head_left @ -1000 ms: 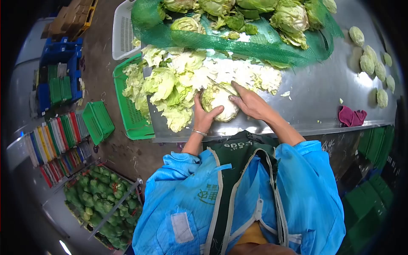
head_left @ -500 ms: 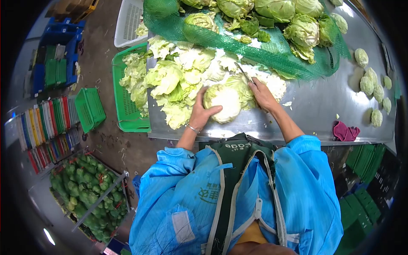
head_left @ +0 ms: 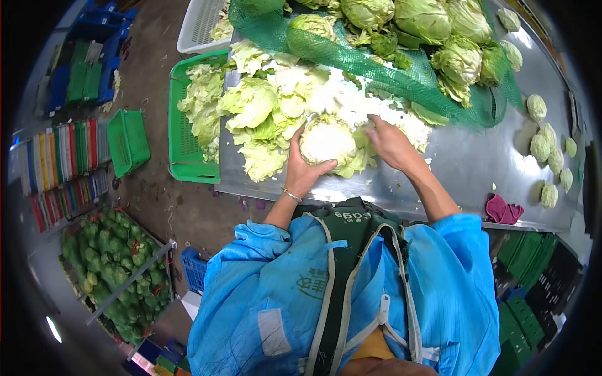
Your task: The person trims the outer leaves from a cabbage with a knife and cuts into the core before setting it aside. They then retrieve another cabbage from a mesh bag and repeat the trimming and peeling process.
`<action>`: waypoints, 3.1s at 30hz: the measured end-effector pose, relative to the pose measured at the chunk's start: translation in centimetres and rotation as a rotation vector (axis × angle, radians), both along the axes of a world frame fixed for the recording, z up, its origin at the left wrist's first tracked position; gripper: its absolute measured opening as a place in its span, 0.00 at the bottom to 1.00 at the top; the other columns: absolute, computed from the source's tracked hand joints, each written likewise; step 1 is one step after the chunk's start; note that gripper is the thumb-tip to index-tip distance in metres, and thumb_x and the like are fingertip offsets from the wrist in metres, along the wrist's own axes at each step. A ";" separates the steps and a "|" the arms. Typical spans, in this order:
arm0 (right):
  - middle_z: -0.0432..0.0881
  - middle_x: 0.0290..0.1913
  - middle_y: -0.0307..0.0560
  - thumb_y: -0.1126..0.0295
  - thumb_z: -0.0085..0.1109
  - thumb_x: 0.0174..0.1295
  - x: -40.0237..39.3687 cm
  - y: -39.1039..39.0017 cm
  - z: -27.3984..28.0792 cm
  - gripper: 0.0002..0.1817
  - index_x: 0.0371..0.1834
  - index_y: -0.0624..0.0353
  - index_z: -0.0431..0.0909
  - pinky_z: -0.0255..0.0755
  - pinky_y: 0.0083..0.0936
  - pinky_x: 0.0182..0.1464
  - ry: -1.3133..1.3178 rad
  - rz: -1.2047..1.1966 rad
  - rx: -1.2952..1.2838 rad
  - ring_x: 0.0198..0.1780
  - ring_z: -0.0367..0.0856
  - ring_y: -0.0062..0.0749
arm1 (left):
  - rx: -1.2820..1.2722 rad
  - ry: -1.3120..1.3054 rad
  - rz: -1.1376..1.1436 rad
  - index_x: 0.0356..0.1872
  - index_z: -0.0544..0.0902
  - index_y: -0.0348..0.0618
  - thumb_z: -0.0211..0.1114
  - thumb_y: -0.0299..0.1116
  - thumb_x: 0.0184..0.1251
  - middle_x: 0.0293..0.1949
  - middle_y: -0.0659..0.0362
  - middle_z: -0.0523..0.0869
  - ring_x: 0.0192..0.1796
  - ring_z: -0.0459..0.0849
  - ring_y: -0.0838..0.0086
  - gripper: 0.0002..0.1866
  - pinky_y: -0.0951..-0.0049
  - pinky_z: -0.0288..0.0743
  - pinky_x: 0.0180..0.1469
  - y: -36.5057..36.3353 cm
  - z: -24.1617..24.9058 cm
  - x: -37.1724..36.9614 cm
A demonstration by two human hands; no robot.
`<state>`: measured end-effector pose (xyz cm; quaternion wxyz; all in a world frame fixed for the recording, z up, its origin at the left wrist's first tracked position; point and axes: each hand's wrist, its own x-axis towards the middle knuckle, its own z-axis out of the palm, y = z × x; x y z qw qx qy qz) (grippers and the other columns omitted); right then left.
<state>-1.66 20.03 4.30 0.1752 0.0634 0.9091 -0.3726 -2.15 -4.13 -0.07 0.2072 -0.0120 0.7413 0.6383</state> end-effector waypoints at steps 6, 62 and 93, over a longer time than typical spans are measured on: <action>0.81 0.34 0.70 0.58 0.46 0.72 -0.5 -1.5 3.6 0.22 0.56 0.69 0.65 0.73 0.50 0.44 -0.209 0.423 0.155 0.39 0.81 0.65 | -0.101 0.051 -0.049 0.68 0.58 0.32 0.81 0.40 0.38 0.62 0.42 0.68 0.64 0.69 0.58 0.55 0.63 0.64 0.67 0.3 0.0 -0.7; 0.81 0.33 0.62 0.57 0.58 0.65 0.2 -0.5 -5.3 0.21 0.51 0.63 0.74 0.72 0.36 0.38 0.096 -0.189 -0.083 0.33 0.79 0.45 | 0.008 -0.072 0.109 0.65 0.65 0.37 0.78 0.41 0.51 0.59 0.47 0.72 0.57 0.76 0.65 0.43 0.69 0.74 0.57 1.5 0.2 0.1; 0.79 0.34 0.65 0.54 0.42 0.73 5.6 -1.8 -4.5 0.21 0.54 0.61 0.68 0.69 0.40 0.45 -0.166 -0.316 -0.289 0.39 0.79 0.54 | -0.329 0.166 0.071 0.68 0.56 0.32 0.81 0.46 0.41 0.62 0.38 0.67 0.65 0.68 0.51 0.56 0.59 0.64 0.67 0.1 1.0 1.2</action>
